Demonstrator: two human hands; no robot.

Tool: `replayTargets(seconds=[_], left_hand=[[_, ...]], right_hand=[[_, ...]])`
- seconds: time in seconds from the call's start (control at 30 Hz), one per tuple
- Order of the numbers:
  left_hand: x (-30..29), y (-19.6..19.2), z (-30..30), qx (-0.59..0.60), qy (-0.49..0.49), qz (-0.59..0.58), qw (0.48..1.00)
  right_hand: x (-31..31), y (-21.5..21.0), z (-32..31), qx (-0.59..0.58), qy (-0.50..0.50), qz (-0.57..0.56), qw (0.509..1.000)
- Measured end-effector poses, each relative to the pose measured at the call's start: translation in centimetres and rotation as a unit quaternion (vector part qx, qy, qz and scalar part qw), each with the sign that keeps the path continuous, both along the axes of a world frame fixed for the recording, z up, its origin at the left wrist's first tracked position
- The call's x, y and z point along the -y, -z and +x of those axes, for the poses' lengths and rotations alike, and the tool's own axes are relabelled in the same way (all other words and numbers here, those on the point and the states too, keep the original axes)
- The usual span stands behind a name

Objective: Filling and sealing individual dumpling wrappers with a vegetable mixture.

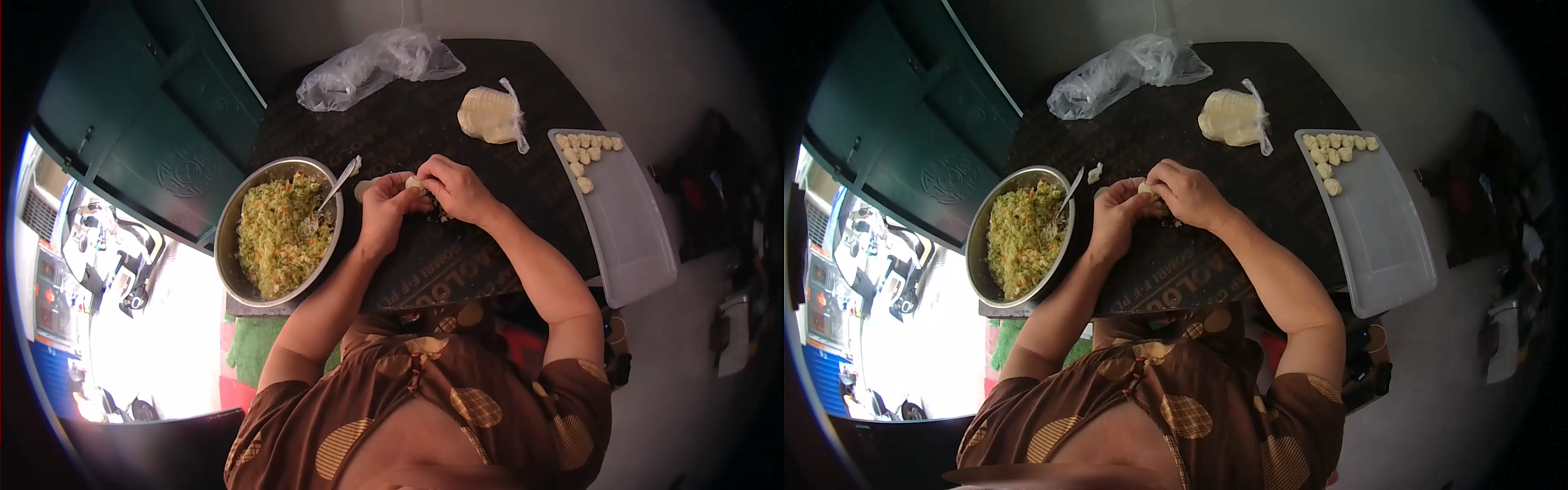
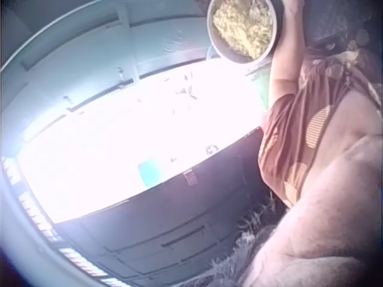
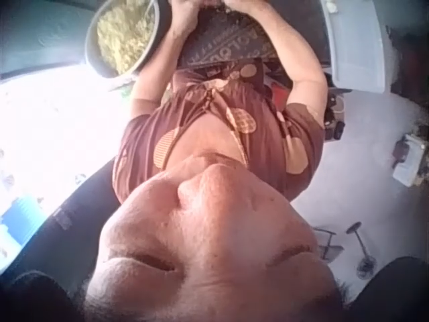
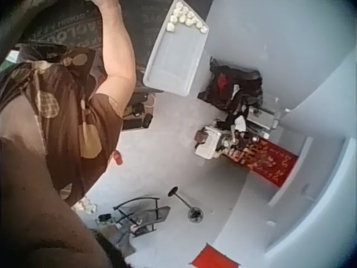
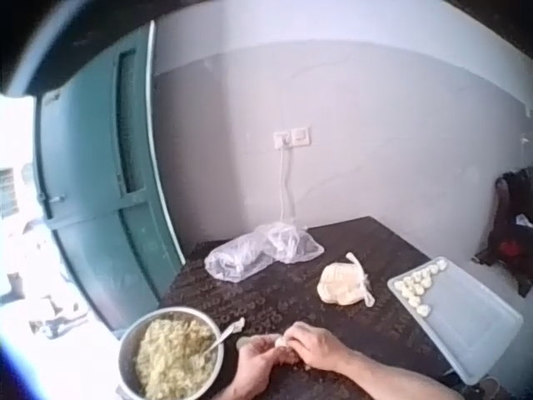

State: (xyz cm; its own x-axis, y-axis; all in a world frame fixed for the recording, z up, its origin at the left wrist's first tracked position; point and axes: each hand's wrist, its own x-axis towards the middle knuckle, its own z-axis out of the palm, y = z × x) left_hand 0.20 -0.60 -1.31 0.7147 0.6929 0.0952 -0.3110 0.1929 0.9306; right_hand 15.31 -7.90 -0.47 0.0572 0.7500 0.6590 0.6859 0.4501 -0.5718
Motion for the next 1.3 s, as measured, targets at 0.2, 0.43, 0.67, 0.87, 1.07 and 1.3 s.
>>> replayTargets(seconds=[0.2, 0.43, 0.67, 0.87, 1.07, 1.3], left_hand=[[-0.3, 0.1, -0.2, -0.023, 0.016, -0.022, 0.999], [-0.6, 0.2, -0.3, -0.013, 0.011, -0.040, 0.999], [-1.3, 0.3, -0.6, 0.067, 0.020, -0.141, 0.988], [-1.3, 0.8, -0.3, 0.075, 0.004, -0.134, 0.988], [-1.2, 0.8, -0.4, 0.057, 0.030, -0.117, 0.991], [-1.0, 0.6, -0.3, 0.050, 0.014, -0.129, 0.990]], right_hand=[[0.2, -0.4, -0.3, 0.019, 0.003, -0.009, 1.000], [-0.1, -0.1, -0.1, -0.019, 0.009, -0.003, 1.000], [0.1, -0.4, 0.9, -0.025, 0.018, -0.022, 0.999], [0.2, -0.3, 0.7, -0.043, -0.003, -0.067, 0.997], [0.1, -0.1, 0.5, -0.031, -0.006, -0.056, 0.998], [0.2, -0.2, 0.4, -0.015, -0.002, -0.061, 0.998]])
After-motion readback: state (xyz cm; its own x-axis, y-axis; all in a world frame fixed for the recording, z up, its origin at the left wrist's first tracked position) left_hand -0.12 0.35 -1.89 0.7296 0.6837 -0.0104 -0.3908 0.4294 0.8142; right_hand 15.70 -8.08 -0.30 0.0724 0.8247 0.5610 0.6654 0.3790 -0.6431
